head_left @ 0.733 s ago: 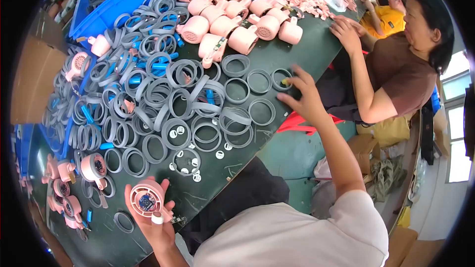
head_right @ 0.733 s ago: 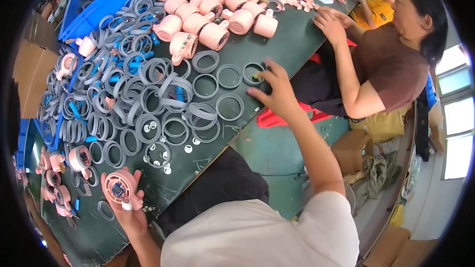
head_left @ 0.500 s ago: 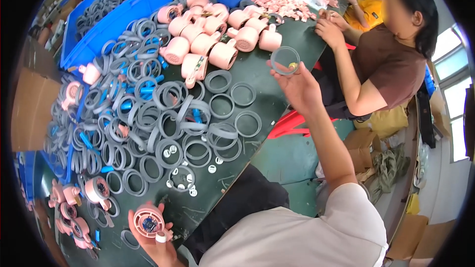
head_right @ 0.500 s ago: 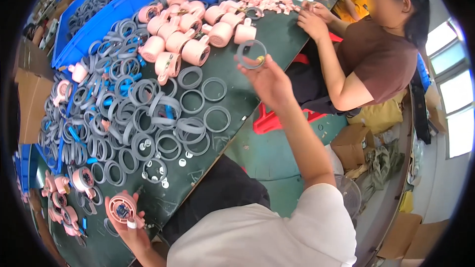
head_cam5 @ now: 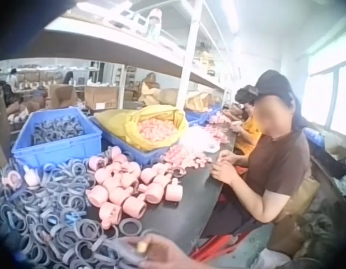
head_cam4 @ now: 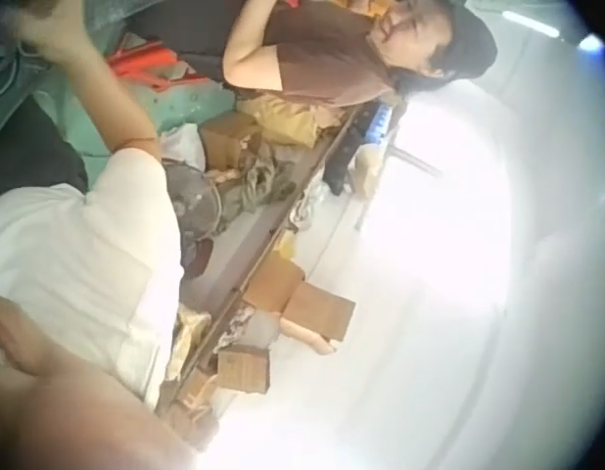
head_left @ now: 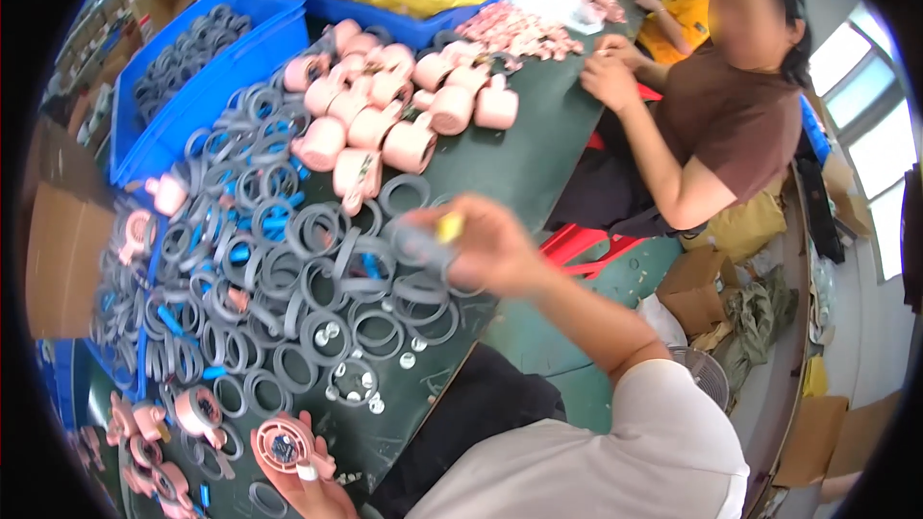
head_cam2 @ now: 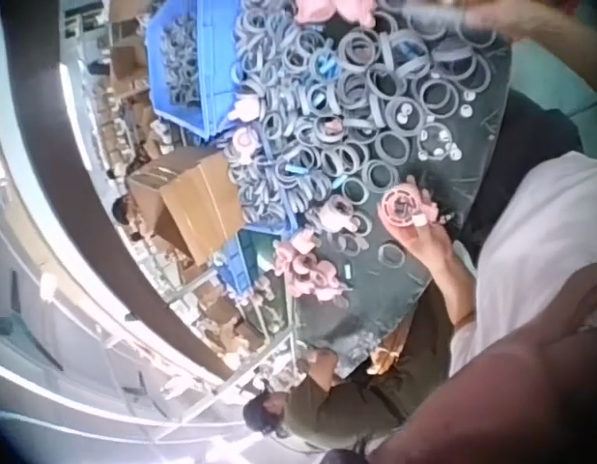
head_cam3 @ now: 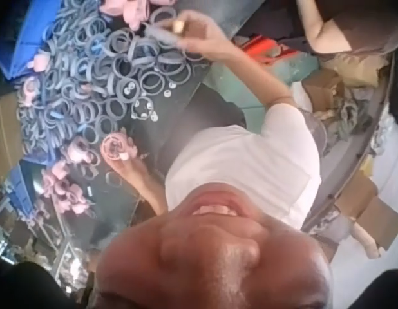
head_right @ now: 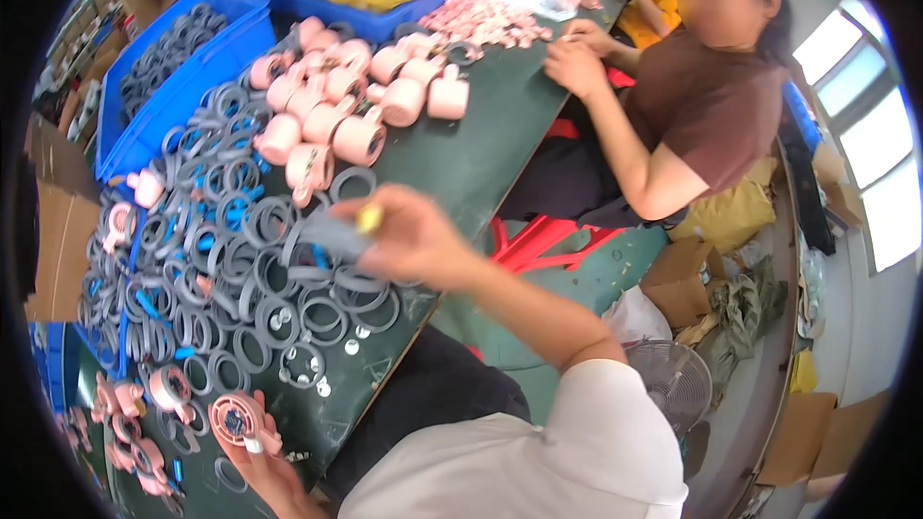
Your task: The person assembles small fan units by connecting batteries to the plastic housings and fitting rubber rings around the casings by hand.
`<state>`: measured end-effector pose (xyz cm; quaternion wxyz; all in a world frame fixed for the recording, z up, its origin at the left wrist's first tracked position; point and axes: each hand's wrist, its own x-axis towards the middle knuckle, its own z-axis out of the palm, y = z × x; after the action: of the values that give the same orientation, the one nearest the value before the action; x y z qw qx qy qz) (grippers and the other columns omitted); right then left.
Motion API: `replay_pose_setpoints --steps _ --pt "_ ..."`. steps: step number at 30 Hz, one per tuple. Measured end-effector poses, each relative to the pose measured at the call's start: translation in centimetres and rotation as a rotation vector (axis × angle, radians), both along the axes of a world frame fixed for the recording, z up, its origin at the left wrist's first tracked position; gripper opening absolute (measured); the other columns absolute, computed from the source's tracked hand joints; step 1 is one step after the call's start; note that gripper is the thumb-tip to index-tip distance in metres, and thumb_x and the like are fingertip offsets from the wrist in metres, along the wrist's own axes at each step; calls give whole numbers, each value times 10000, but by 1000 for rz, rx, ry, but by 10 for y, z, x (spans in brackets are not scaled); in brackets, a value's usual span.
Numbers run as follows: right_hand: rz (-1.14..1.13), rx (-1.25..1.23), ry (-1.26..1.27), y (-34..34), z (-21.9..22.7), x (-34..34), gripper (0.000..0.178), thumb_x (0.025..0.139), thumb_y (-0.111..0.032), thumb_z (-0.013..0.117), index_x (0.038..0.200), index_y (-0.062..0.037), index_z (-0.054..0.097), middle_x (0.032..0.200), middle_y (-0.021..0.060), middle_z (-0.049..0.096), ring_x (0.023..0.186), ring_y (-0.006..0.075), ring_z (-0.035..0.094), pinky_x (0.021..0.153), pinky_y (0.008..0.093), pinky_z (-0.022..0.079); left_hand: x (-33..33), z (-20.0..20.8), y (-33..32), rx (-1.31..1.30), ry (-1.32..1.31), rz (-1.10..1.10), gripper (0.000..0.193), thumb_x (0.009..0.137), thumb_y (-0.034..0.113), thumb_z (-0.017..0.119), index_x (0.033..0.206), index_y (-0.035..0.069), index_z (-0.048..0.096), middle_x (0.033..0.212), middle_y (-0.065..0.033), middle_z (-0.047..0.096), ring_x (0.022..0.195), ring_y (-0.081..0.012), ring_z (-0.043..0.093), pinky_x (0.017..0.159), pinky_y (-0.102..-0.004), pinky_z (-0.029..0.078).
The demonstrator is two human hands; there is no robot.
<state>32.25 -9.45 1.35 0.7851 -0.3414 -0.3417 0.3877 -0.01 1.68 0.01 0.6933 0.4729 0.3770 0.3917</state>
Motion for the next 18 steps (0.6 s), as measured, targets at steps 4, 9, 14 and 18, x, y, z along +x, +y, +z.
replay_pose_setpoints --steps 4,9,14,18 --pt "86 102 -719 52 13 -67 475 658 -21 704 1058 -57 451 1299 159 465 1112 305 485 911 422 408 7 12 -5 -50 -48 -46 807 712 240 711 1379 82 284 1287 -106 451 1177 -277 488 880 -296 454" --pt "299 104 -1029 67 36 -77 320 662 -24 676 957 -112 590 1315 86 491 1102 320 480 929 452 360 61 20 12 -118 -397 -185 1054 543 -1 828 1403 48 221 1291 -114 423 1130 -241 504 919 -400 485" --pt "286 190 -1214 86 43 -102 533 659 -33 657 1184 -13 565 1194 36 580 1016 246 497 869 339 410 26 15 11 -116 -413 -205 983 592 -73 775 1410 64 248 1317 -112 439 1200 -231 462 994 -385 417" --pt "332 180 -1269 85 49 -107 564 650 -42 664 1205 -48 567 1166 54 577 1018 244 498 857 343 418 20 11 5 -80 -430 -220 959 616 -90 754 1413 67 245 1312 -117 448 1197 -232 466 989 -386 421"
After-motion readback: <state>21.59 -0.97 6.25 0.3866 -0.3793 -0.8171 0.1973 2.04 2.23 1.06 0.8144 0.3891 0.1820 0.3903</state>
